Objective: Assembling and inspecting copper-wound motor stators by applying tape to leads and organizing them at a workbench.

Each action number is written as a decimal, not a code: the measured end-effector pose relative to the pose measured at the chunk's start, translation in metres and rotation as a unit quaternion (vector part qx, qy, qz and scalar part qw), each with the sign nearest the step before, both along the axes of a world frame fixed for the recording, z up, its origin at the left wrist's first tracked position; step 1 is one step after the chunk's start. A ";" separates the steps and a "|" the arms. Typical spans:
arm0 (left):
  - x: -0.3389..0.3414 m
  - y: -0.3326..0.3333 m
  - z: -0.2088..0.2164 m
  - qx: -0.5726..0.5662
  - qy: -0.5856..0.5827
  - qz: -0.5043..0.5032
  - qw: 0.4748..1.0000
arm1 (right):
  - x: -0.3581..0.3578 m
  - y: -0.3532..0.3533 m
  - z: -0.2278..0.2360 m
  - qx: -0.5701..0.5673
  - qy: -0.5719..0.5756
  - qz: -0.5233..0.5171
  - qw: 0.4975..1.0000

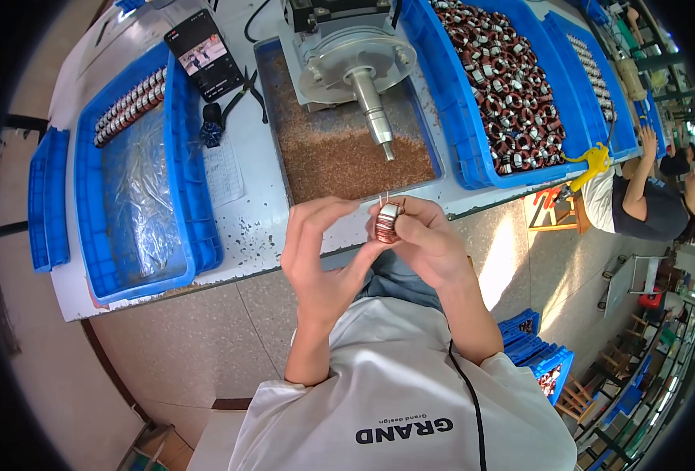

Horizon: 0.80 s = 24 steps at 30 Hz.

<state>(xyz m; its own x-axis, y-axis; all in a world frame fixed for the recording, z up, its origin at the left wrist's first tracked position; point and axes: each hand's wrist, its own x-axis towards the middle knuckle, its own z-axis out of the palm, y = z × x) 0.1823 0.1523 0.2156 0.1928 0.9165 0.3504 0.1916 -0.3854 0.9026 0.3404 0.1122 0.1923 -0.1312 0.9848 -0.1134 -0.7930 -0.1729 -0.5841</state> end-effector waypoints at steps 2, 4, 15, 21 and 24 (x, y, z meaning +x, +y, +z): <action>0.002 -0.003 0.000 0.055 0.023 0.027 0.998 | -0.001 0.001 0.015 -0.032 -0.094 -0.016 0.995; 0.003 -0.006 0.000 0.109 0.046 0.052 0.992 | -0.002 -0.001 0.024 -0.063 -0.189 -0.034 0.979; 0.013 -0.008 -0.011 0.123 0.059 0.050 0.989 | 0.002 -0.004 0.016 -0.059 -0.155 -0.053 0.985; 0.016 -0.007 -0.009 0.103 0.063 0.057 0.991 | 0.003 -0.004 0.015 -0.097 -0.065 -0.031 0.993; 0.019 -0.007 -0.009 0.089 0.061 0.063 0.992 | 0.005 -0.005 0.010 -0.105 -0.016 -0.022 0.994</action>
<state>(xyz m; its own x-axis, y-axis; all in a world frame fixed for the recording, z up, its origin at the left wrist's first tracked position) 0.2010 0.1458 0.2069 0.1313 0.8615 0.4906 0.3532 -0.5030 0.7888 0.3451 0.1073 0.2027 -0.0820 0.9435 -0.3212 -0.7835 -0.2602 -0.5643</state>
